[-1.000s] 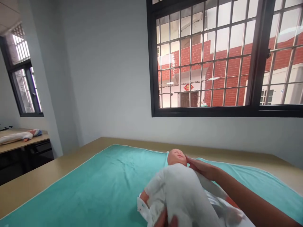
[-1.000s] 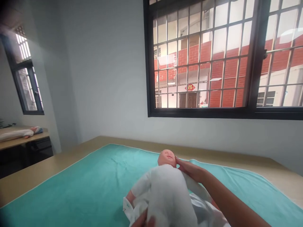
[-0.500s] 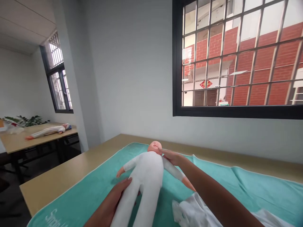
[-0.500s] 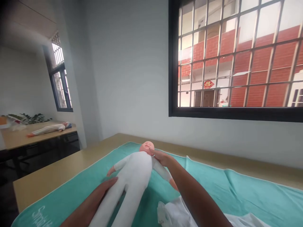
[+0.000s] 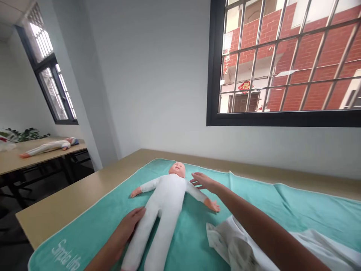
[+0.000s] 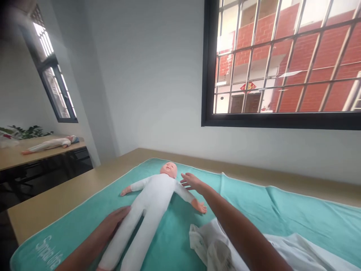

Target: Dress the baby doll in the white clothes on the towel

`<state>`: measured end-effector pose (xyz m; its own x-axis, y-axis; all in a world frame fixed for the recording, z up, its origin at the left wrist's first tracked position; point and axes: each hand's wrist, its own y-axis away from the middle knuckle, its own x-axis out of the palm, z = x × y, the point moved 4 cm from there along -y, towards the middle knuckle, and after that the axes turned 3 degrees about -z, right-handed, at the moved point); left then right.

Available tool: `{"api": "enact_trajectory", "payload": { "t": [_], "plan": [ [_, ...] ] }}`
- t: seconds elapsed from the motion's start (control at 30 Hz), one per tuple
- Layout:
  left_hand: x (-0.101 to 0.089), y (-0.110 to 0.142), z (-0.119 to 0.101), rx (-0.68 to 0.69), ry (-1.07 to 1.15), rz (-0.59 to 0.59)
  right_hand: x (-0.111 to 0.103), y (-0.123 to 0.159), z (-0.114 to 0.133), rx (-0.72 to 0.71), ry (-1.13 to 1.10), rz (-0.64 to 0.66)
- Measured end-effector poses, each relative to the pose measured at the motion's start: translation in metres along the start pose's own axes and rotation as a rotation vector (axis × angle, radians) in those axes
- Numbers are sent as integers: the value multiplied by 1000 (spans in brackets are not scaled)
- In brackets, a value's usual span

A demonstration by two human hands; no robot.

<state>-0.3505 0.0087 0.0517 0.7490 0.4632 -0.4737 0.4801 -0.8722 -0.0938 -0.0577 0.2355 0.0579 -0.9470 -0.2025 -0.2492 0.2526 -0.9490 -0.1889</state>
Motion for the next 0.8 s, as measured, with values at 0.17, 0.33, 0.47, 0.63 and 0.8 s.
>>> {"api": "enact_trajectory", "payload": {
  "t": [0.17,0.33,0.47,0.63,0.8],
  "plan": [
    [-5,47,-29,-26,-44,-103,-116,81,-22,126,182,-91],
    [84,137,-87,165,-146,390,-238,195,-64,205,440,-342],
    [155,189,-103,360,-387,550,-278,257,-88,123,949,-536],
    [182,199,-138,357,-418,631,-289,272,-90,170,1045,-544],
    [198,183,-202,382,-113,519,-285,267,-71,5,835,-546]
  ]
}}
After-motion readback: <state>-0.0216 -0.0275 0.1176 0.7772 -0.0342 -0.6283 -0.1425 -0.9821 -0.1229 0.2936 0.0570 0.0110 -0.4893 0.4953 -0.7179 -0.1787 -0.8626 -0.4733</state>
